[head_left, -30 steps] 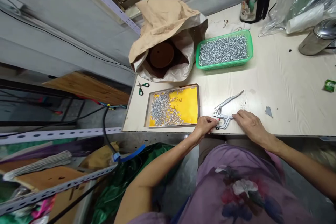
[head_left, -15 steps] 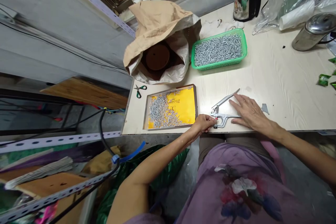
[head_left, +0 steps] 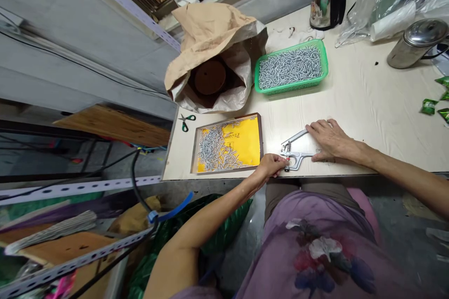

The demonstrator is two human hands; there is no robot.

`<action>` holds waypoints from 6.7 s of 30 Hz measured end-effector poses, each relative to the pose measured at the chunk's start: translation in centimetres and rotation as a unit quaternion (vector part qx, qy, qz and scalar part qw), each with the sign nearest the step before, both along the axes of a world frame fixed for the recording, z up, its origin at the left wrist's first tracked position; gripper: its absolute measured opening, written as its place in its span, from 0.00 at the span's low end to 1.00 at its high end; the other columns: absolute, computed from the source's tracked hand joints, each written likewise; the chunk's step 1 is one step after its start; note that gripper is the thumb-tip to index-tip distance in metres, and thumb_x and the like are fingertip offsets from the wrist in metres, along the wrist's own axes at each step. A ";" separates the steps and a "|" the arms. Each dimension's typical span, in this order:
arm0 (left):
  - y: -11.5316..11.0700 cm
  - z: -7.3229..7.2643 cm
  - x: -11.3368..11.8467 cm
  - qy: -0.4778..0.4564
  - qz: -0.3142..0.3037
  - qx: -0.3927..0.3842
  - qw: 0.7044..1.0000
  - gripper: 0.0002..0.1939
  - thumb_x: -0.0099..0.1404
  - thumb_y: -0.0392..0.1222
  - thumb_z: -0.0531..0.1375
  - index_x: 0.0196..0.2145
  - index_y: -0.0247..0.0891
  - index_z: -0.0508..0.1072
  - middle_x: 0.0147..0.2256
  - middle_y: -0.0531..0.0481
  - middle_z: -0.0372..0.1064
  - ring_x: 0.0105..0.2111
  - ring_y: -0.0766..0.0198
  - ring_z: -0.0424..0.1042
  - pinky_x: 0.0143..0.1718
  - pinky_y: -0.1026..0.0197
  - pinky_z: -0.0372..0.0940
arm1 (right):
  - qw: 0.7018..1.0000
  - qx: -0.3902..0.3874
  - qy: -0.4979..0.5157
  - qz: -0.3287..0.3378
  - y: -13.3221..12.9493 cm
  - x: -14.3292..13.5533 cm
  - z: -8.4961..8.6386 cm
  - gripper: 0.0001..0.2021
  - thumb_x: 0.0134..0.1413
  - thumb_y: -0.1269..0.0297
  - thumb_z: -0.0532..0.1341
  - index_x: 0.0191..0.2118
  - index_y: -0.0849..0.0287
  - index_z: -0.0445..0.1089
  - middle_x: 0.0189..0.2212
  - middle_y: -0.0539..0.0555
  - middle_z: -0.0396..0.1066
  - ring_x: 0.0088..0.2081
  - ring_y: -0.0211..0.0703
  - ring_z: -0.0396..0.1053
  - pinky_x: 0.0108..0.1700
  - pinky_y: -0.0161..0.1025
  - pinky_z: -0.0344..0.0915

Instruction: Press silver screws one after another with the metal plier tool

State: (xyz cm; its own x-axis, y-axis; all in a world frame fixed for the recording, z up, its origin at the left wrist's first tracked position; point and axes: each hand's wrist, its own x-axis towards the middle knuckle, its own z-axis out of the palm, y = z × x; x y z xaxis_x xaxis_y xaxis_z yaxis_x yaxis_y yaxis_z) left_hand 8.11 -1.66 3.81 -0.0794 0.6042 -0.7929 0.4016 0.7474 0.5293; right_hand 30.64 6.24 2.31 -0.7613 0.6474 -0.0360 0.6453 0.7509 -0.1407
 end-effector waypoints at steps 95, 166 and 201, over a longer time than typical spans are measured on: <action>5.6 0.3 -18.2 0.460 -0.210 0.316 0.803 0.10 0.64 0.31 0.54 0.30 0.33 0.75 0.36 0.39 0.74 0.43 0.53 0.69 0.46 0.55 0.64 | 0.979 0.020 0.201 0.002 5.6 -2.7 4.3 0.17 0.66 0.56 0.50 0.50 0.58 0.70 0.43 0.61 0.70 0.44 0.52 0.70 0.42 0.48 0.70; 1.1 -0.6 3.7 0.214 -0.473 0.415 0.747 0.30 0.64 0.43 0.63 0.59 0.34 0.58 0.55 0.36 0.63 0.52 0.49 0.64 0.52 0.47 0.64 | 0.998 -0.022 0.057 0.005 -3.7 0.7 1.3 0.17 0.53 0.60 0.65 0.46 0.62 0.68 0.39 0.62 0.69 0.40 0.53 0.64 0.40 0.44 0.60; -4.5 -4.3 6.0 0.154 -0.406 0.520 0.736 0.29 0.69 0.56 0.53 0.59 0.34 0.64 0.61 0.34 0.62 0.66 0.50 0.54 0.66 0.42 0.51 | 0.996 0.078 0.024 -0.047 2.3 -0.1 0.7 0.10 0.63 0.68 0.55 0.32 0.59 0.72 0.32 0.58 0.72 0.36 0.48 0.62 0.36 0.42 0.52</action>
State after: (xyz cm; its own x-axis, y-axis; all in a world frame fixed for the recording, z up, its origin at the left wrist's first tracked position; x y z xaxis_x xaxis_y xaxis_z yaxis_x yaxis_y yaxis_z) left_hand 14.13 -6.20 -0.51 0.5633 0.8187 0.1113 0.7123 -0.5494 0.4367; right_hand 30.58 8.50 2.99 -0.6955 0.7107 0.1057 0.7090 0.7027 -0.0597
